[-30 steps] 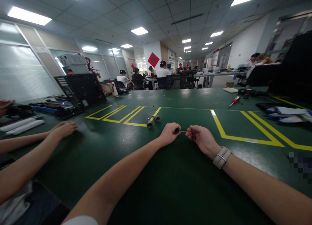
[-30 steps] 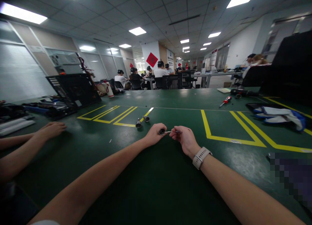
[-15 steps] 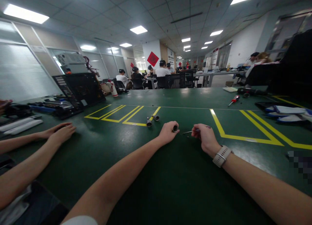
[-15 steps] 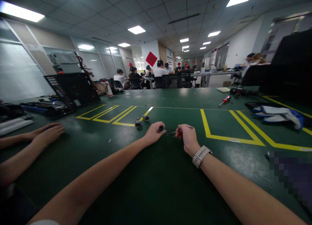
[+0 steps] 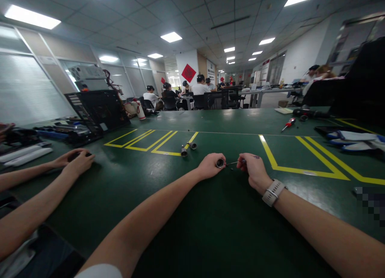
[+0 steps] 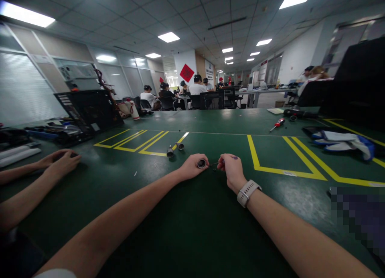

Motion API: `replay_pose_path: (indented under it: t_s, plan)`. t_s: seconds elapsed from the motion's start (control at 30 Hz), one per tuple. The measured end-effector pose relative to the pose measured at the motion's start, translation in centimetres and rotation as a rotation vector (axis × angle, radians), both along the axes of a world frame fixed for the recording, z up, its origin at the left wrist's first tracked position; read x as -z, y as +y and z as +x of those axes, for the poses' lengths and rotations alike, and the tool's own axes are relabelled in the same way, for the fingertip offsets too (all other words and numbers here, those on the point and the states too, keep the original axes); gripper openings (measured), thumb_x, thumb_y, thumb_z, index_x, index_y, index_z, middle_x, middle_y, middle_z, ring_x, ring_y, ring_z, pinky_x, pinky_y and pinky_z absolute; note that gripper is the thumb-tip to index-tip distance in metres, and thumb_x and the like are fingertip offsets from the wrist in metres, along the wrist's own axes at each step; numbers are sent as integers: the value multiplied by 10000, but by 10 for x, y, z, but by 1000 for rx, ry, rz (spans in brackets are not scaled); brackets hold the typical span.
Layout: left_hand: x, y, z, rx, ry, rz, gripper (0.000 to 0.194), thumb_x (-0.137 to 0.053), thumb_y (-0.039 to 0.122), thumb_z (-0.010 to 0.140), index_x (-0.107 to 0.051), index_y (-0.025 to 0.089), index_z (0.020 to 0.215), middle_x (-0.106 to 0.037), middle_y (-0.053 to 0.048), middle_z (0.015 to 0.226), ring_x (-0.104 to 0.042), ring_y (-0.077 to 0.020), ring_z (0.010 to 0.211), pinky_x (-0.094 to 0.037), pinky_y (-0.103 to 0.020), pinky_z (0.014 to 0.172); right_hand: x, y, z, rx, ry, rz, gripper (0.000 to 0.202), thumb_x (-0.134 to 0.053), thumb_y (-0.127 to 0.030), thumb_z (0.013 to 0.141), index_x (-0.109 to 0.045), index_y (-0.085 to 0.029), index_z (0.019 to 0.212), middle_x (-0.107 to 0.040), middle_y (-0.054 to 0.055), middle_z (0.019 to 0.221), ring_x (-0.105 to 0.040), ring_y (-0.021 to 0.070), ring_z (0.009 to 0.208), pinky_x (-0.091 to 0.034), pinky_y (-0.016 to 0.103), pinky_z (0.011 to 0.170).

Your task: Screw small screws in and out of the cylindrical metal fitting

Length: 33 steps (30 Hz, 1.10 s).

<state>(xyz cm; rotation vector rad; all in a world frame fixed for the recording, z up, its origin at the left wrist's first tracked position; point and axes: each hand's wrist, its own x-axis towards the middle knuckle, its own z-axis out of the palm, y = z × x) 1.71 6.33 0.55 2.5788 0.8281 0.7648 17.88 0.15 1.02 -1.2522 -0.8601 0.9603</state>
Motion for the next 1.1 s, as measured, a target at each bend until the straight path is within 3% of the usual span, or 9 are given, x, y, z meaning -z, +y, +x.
replay_pose_path:
  t_s: [0.13,0.23,0.4,0.5,0.7,0.9,1.1]
  plan:
    - [0,0,0,6,0,-16,39,-582,162,736,-568,167,772,-620,-8,765,-572,-148,744,-433,-263,690,0,1,5,29,-83,5,188,-517,-319,718,-516,-205,568,-566,31,515,-532,160,482,-417,296,448]
    - [2,1,0,-23,-18,8,69,-577,147,730,-572,169,795,-618,-13,797,-573,-154,767,-438,-267,703,4,2,6,8,-223,16,157,-490,-325,756,-528,-198,670,-609,50,654,-573,169,567,-453,295,487]
    - [4,7,0,-280,-132,82,72,-582,126,710,-562,168,765,-603,-20,795,-566,-169,770,-442,-289,716,10,3,-4,-111,-640,41,59,-529,-197,759,-559,-176,805,-607,66,841,-586,207,785,-475,346,683]
    - [5,9,-1,-403,-194,96,71,-589,128,709,-550,172,748,-591,-15,774,-560,-168,752,-445,-292,703,9,3,-14,-209,-931,91,120,-497,-110,785,-584,-162,850,-583,98,948,-547,225,901,-425,359,801]
    - [5,10,-4,-548,-254,139,93,-605,133,722,-535,172,770,-588,-21,803,-553,-171,785,-444,-310,746,2,11,-28,-363,-1337,122,232,-435,1,787,-578,-148,893,-551,137,1005,-536,247,924,-408,326,745]
    - [3,10,-4,-569,-192,139,127,-641,232,730,-542,174,785,-590,-19,801,-545,-176,784,-425,-313,734,1,32,-22,-439,-1447,159,198,-453,-27,803,-563,-145,917,-571,124,965,-559,226,877,-411,302,714]
    - [7,14,-4,-405,-122,44,158,-634,288,740,-524,179,775,-557,15,738,-520,-143,698,-399,-265,643,7,34,-4,-496,-1287,243,138,-474,-75,807,-573,-168,826,-589,65,886,-561,177,814,-433,289,723]
